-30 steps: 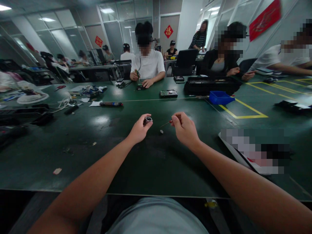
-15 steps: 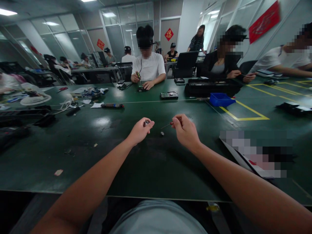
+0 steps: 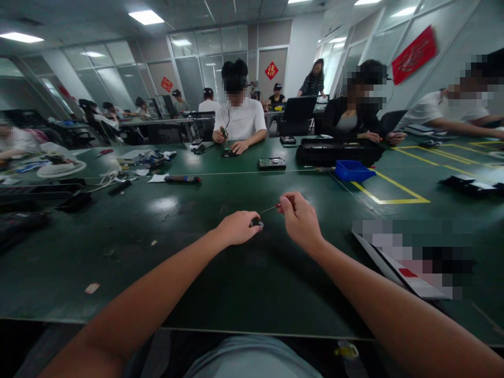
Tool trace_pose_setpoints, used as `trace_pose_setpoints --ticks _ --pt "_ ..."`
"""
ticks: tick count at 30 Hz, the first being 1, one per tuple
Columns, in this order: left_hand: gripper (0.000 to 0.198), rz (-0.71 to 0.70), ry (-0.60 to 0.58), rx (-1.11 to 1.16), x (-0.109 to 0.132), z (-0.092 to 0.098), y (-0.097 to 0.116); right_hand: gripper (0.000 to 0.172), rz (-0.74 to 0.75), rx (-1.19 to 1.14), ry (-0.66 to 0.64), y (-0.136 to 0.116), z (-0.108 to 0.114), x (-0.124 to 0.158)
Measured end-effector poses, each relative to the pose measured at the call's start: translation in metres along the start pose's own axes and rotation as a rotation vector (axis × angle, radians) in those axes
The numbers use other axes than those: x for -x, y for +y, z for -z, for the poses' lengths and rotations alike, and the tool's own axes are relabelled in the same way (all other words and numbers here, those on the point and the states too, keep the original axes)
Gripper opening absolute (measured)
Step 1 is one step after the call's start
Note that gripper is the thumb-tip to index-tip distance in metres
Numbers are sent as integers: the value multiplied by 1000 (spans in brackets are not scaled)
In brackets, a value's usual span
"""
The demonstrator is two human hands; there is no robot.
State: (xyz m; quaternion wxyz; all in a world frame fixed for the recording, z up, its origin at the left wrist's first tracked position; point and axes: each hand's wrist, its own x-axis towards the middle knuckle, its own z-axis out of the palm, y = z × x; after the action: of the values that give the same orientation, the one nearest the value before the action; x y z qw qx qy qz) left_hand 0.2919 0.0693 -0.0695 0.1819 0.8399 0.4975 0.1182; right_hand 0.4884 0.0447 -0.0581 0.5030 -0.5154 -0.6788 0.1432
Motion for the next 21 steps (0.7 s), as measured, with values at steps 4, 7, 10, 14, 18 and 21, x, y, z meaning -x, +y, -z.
trace_pose_setpoints --ticks 4,7,10,14,18,21 --pt "37 -55 -18 -121 -11 -6 1 20 3 -4 0 0 0 0" --pt "27 -53 -28 -82 -14 -6 -2 20 -2 -2 -1 -1 1 0" --pt "25 -8 -20 69 -15 -2 -9 20 -6 -9 3 0 1 0" --pt "25 98 13 334 -9 13 -29 22 -13 -40 4 2 0 0" --pt "22 245 137 762 5 43 -61 23 -22 -36 -15 2 1 0" --pt "22 294 316 1006 25 71 -93 22 -19 -34 -24 2 2 0"
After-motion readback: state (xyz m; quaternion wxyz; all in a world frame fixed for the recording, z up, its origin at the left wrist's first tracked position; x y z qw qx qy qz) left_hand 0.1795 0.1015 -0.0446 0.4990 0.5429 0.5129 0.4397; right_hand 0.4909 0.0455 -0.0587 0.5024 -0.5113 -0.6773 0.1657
